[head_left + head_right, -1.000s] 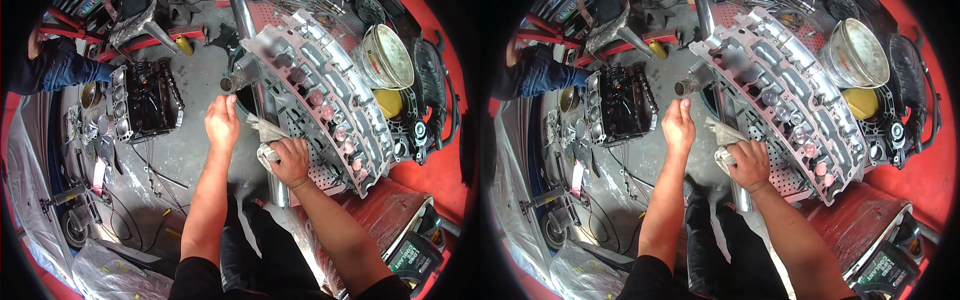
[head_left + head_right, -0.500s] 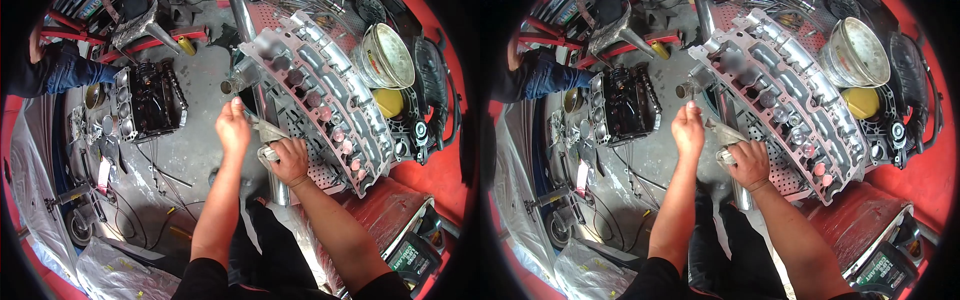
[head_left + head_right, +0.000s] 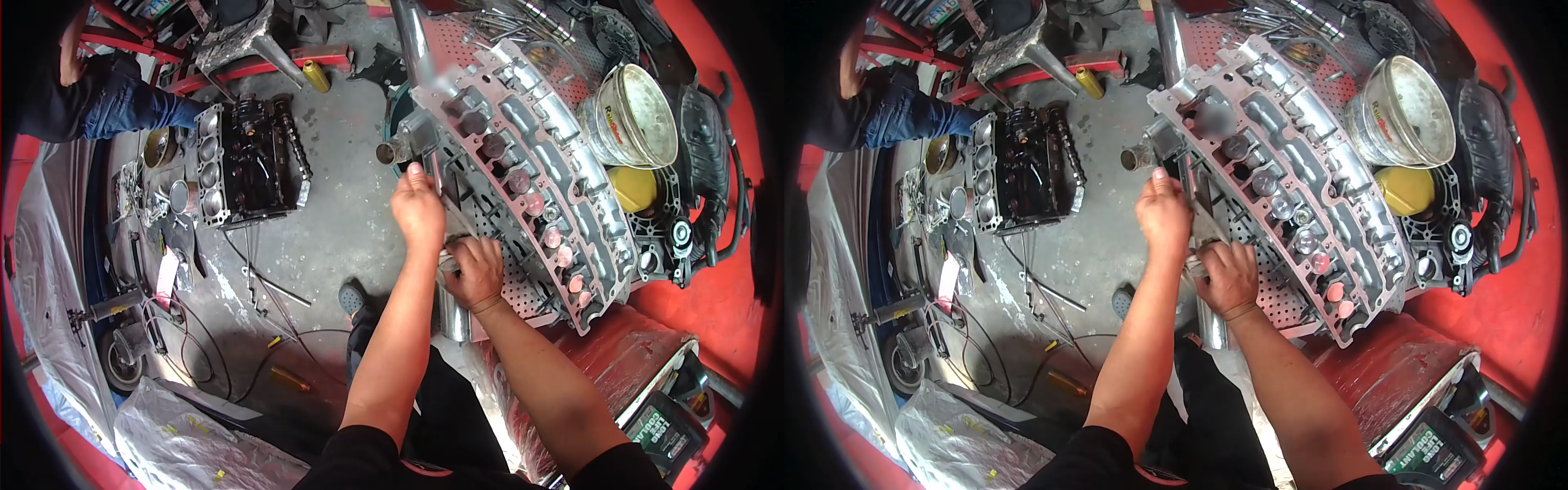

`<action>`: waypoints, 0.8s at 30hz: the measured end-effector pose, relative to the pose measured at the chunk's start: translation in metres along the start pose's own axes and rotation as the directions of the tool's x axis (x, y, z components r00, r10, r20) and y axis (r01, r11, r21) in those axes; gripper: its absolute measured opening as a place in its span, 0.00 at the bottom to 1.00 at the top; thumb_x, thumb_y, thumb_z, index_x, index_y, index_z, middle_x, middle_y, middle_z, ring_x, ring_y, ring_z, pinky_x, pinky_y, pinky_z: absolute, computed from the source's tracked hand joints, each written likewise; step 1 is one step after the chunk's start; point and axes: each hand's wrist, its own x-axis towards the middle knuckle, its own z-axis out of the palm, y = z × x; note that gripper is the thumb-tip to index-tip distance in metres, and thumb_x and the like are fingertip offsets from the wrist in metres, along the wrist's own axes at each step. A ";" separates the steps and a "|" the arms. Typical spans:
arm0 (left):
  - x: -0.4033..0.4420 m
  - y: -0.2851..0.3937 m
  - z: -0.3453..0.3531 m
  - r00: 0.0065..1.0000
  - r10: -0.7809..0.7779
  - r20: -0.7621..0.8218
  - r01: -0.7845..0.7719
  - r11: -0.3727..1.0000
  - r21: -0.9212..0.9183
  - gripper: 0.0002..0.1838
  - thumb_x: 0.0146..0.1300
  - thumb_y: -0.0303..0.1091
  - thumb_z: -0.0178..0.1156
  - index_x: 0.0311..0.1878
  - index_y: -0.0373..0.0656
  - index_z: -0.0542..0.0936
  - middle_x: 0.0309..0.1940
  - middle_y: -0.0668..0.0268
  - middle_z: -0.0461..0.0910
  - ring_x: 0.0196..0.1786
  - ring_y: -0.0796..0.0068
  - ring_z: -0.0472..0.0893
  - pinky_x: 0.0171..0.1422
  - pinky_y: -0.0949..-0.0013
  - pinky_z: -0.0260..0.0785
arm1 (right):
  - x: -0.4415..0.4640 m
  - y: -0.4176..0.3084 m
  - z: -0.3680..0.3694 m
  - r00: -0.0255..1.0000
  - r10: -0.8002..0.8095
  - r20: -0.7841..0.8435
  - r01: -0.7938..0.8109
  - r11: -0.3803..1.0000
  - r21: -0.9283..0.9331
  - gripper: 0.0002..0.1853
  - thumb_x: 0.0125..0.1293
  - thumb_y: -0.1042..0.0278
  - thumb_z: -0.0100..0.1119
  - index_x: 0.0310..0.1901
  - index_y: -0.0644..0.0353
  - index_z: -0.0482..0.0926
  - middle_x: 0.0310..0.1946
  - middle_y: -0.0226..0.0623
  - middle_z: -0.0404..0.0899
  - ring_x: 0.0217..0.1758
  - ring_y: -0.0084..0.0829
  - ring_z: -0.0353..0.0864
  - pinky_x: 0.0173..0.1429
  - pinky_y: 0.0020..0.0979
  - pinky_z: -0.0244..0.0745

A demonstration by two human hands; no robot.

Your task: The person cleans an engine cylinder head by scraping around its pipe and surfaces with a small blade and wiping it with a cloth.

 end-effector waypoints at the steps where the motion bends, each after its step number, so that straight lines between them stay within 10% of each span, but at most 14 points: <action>1: -0.002 0.008 -0.002 0.990 -0.109 0.084 0.121 0.982 -0.145 0.23 0.78 0.44 0.50 0.27 0.39 0.75 0.17 0.72 0.69 0.21 0.80 0.66 0.26 0.69 0.59 | -0.003 -0.002 0.001 1.000 0.001 0.009 -0.001 1.000 0.007 0.17 0.44 0.64 0.68 0.39 0.52 0.81 0.39 0.29 0.79 0.41 0.38 0.74 0.48 0.40 0.67; 13: -0.001 0.016 -0.018 0.994 -0.097 0.043 0.094 0.993 0.066 0.23 0.77 0.46 0.53 0.28 0.38 0.76 0.17 0.64 0.72 0.21 0.73 0.68 0.29 0.62 0.63 | 0.002 0.000 -0.003 1.000 -0.018 0.002 0.018 0.999 0.030 0.16 0.48 0.57 0.67 0.40 0.52 0.81 0.39 0.29 0.79 0.40 0.38 0.74 0.47 0.40 0.66; 15: -0.006 0.022 -0.043 0.959 0.271 0.087 -0.284 0.890 0.357 0.21 0.76 0.45 0.55 0.29 0.39 0.77 0.19 0.59 0.72 0.22 0.70 0.68 0.30 0.60 0.64 | 0.000 0.000 -0.004 0.999 0.021 0.041 -0.023 0.998 0.058 0.18 0.45 0.64 0.71 0.40 0.54 0.80 0.41 0.32 0.80 0.43 0.41 0.75 0.50 0.42 0.67; 17: 0.003 0.027 -0.064 0.961 0.241 0.135 -0.276 0.858 0.434 0.18 0.73 0.44 0.58 0.31 0.40 0.78 0.22 0.54 0.74 0.26 0.62 0.73 0.35 0.57 0.68 | -0.002 0.004 0.000 1.000 -0.004 0.017 0.003 0.998 0.057 0.17 0.44 0.65 0.71 0.39 0.54 0.80 0.40 0.32 0.80 0.42 0.41 0.75 0.49 0.42 0.67; 19: 0.019 0.032 -0.082 0.773 0.547 0.323 -0.619 0.538 0.572 0.16 0.72 0.43 0.59 0.33 0.41 0.78 0.25 0.54 0.77 0.31 0.54 0.77 0.38 0.54 0.70 | -0.002 0.003 0.000 1.000 0.016 -0.007 -0.016 0.999 0.049 0.17 0.43 0.66 0.71 0.38 0.54 0.80 0.38 0.32 0.79 0.41 0.40 0.75 0.48 0.42 0.67; 24: 0.059 0.032 -0.094 0.653 0.558 0.512 -0.744 0.348 0.570 0.14 0.72 0.41 0.59 0.36 0.39 0.79 0.27 0.54 0.79 0.32 0.48 0.78 0.39 0.51 0.70 | 0.001 0.003 0.001 0.998 0.010 -0.062 -0.008 1.000 0.030 0.15 0.46 0.62 0.71 0.38 0.52 0.80 0.37 0.30 0.78 0.40 0.38 0.75 0.48 0.40 0.68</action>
